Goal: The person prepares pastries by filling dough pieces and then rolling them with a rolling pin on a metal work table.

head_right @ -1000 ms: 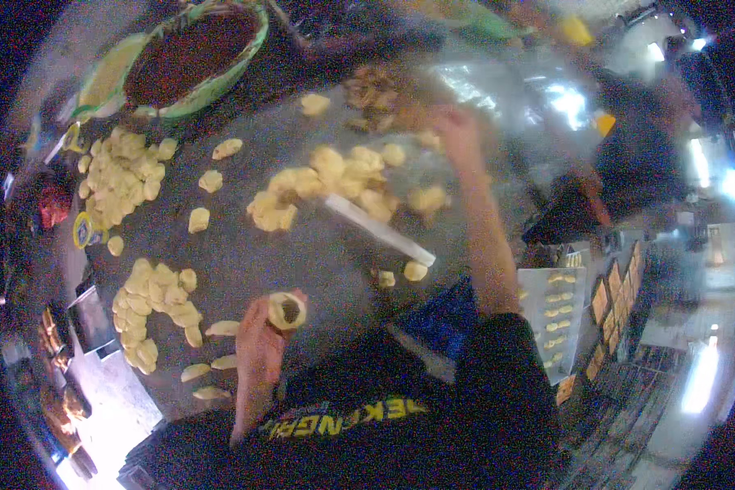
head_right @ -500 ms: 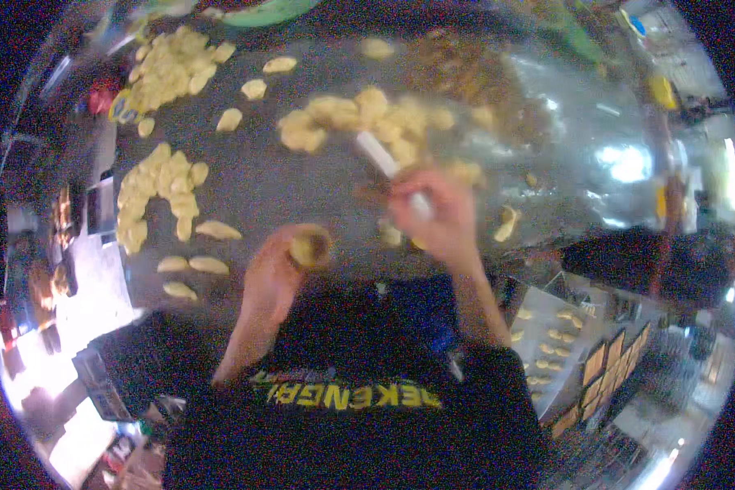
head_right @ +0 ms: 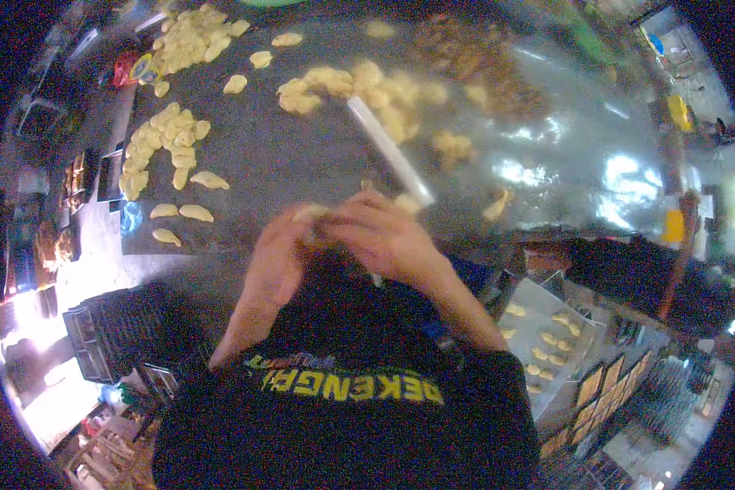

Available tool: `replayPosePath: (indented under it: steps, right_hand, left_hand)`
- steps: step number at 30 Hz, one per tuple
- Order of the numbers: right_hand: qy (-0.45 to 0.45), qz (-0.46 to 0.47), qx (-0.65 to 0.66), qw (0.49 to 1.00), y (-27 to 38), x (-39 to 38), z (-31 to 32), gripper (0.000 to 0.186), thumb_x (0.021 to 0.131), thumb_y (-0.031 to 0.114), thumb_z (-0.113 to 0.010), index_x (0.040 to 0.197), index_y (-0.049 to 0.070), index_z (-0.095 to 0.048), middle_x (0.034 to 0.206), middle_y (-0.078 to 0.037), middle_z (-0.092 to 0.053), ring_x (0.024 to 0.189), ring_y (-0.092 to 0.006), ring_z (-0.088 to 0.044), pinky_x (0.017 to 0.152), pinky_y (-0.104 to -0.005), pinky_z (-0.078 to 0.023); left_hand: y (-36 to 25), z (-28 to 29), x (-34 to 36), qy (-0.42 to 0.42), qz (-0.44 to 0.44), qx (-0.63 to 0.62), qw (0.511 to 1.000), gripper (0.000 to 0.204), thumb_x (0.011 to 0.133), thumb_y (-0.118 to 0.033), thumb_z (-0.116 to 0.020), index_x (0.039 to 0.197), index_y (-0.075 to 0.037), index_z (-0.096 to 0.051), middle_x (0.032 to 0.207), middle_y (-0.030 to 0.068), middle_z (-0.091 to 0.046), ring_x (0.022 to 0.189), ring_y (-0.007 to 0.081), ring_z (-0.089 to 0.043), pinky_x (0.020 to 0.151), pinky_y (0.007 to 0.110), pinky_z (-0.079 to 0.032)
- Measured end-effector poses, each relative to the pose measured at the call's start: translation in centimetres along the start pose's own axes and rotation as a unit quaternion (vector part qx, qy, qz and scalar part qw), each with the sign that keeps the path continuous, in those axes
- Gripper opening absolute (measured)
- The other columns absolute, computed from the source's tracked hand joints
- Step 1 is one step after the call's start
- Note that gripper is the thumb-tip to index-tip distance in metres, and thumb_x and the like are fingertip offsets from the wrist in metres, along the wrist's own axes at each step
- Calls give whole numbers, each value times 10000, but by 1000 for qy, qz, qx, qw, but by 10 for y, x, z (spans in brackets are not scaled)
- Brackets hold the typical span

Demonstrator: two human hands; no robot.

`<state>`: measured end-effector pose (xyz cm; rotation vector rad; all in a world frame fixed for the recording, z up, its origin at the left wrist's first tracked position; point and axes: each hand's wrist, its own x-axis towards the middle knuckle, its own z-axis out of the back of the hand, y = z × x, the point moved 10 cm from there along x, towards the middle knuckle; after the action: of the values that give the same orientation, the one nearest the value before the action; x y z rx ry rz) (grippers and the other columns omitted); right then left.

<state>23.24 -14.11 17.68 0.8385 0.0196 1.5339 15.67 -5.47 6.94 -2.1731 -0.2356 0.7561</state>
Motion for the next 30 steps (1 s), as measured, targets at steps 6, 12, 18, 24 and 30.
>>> replayPosePath:
  steps: [6,12,18,24,30]
  right_hand:
    - [-43,-11,9,999,19,-9,15,395,714,87,-725,1095,185,-693,1130,-10,-602,986,-267,-592,828,-375,-507]
    - [-78,81,-84,990,39,-18,4,373,650,99,-770,1005,211,-742,1034,4,-601,960,-223,-581,734,-347,-516]
    - [-136,-193,64,970,5,6,12,194,754,150,-761,911,80,-672,922,-74,-607,856,-271,-598,812,-348,-489]
    - [-61,-404,249,878,-42,-19,-43,158,807,102,-696,937,33,-639,959,-121,-612,899,-237,-606,817,-324,-480]
    - [-157,-326,131,923,-12,4,-27,135,832,143,-698,886,29,-650,852,-97,-640,828,-217,-621,771,-324,-491]
  left_hand:
    - [15,1,0,28,37,-94,994,194,933,-114,-576,1092,-13,-621,1020,71,-652,951,167,-626,840,296,-519]
    - [6,-9,0,26,42,25,998,190,921,-132,-563,1068,-30,-627,981,62,-653,910,170,-624,817,297,-504]
    - [7,3,-5,40,42,-1,998,219,882,-125,-644,1073,-20,-618,953,31,-638,885,112,-580,795,263,-475]
    - [-17,11,-5,11,-8,175,985,183,878,-110,-659,1041,-28,-642,940,12,-645,880,101,-573,814,256,-463]
    - [-37,26,-3,-17,-103,162,981,176,861,-114,-681,1006,-17,-663,917,23,-665,883,106,-581,810,273,-471]
